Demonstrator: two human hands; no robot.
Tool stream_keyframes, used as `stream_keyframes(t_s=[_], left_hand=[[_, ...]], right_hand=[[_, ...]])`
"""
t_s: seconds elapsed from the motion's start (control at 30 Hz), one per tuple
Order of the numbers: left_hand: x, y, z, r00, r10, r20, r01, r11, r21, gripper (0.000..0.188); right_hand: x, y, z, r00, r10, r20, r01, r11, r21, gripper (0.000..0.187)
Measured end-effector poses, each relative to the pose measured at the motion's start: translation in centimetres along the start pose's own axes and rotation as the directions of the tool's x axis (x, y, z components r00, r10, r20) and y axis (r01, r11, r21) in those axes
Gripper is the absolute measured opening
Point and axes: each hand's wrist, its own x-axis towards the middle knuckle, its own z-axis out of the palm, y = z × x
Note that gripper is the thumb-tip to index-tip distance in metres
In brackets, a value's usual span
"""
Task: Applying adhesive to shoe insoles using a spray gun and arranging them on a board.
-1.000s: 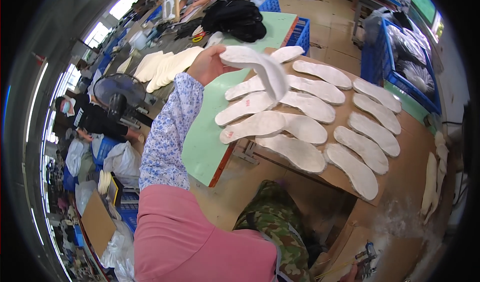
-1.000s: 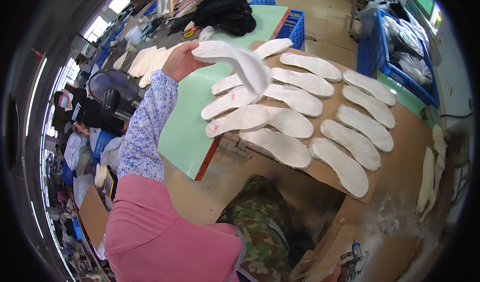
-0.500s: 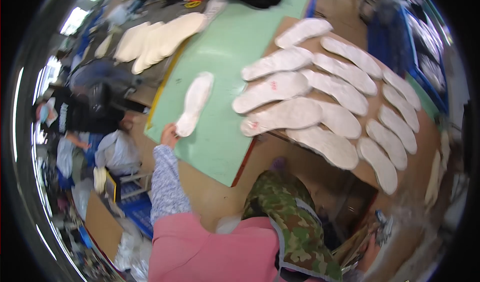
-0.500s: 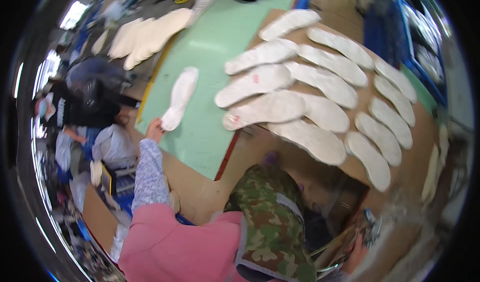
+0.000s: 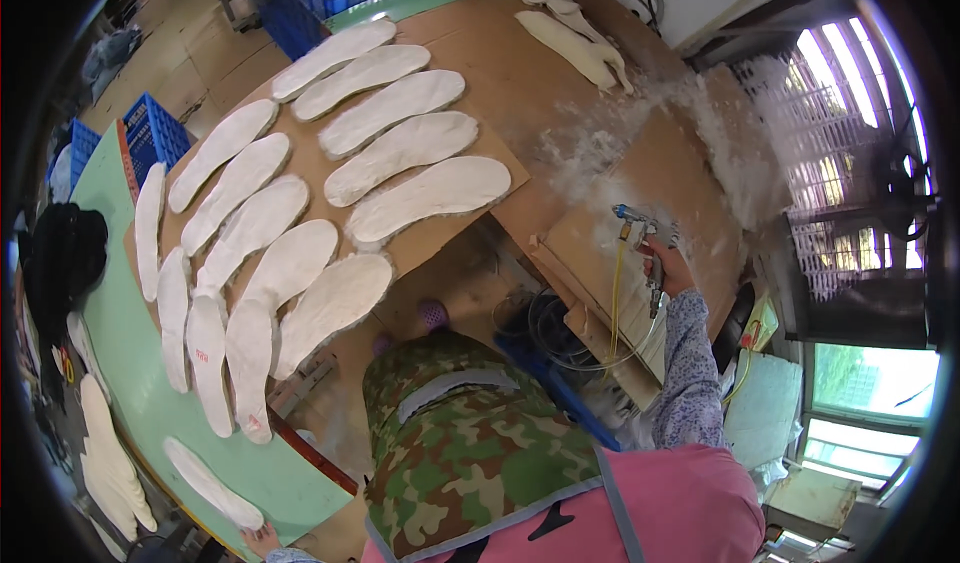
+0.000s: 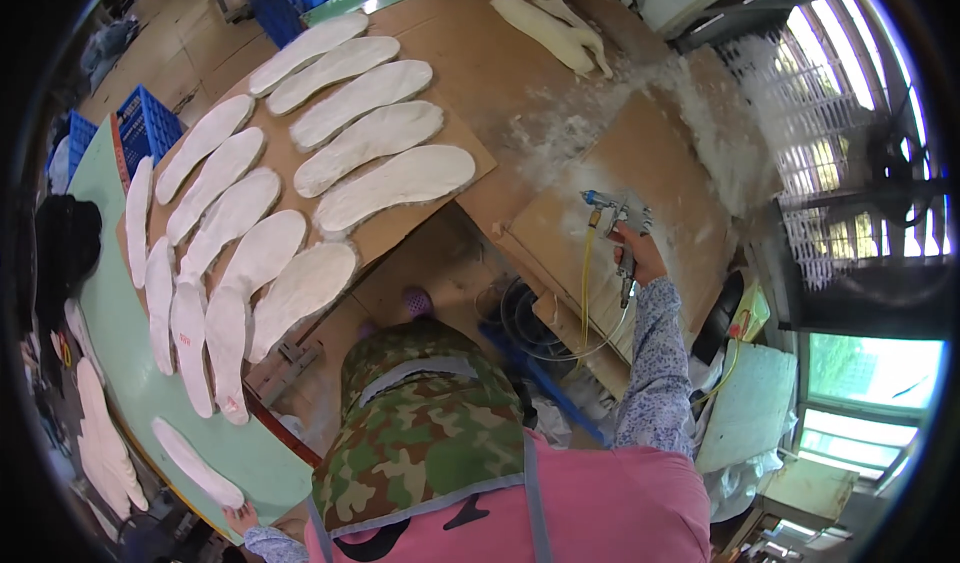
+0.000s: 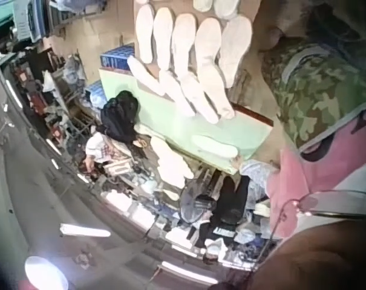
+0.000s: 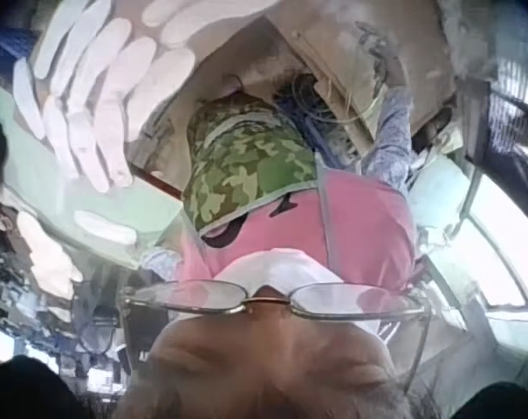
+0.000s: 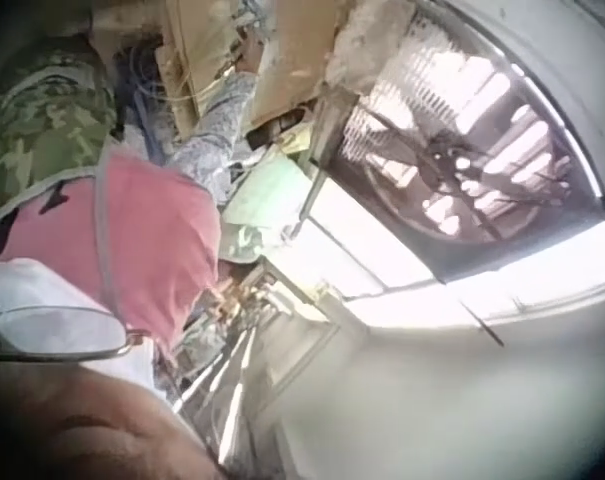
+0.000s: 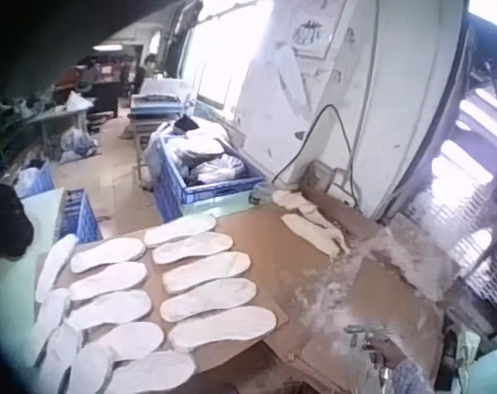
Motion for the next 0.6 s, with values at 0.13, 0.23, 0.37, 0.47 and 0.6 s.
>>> stream_keyframes(t_s=[0.13,0.23,0.37,0.47,0.6], left_hand=[[-0.7,1.5,5.1,0.996,0.018,0.087,-0.025,0.997,0.077,0.039],[0.1,1.9,9.0,0.985,0.007,0.170,-0.030,0.991,0.133,0.037],[0.3,-0.4,16.0,0.949,-0.075,0.306,0.014,0.980,0.198,0.034],[-0.1,-2.0,22.1,0.897,-0.146,0.418,0.035,0.965,0.260,0.032],[-0.8,-3.4,29.4,0.823,-0.210,0.528,0.022,0.940,0.340,0.030]], right_hand=[[1.3,1.1,-0.8,0.996,0.063,0.065,-0.058,0.995,-0.082,0.032],[-0.3,2.4,-2.1,0.998,0.068,0.017,-0.068,0.997,0.018,0.034],[-3.2,5.8,-8.4,0.985,0.073,-0.154,-0.042,0.979,0.197,0.033],[-6.1,9.1,-14.9,0.954,0.092,-0.285,-0.003,0.955,0.296,0.033],[-9.1,14.2,-21.9,0.878,0.156,-0.452,0.055,0.906,0.420,0.035]])
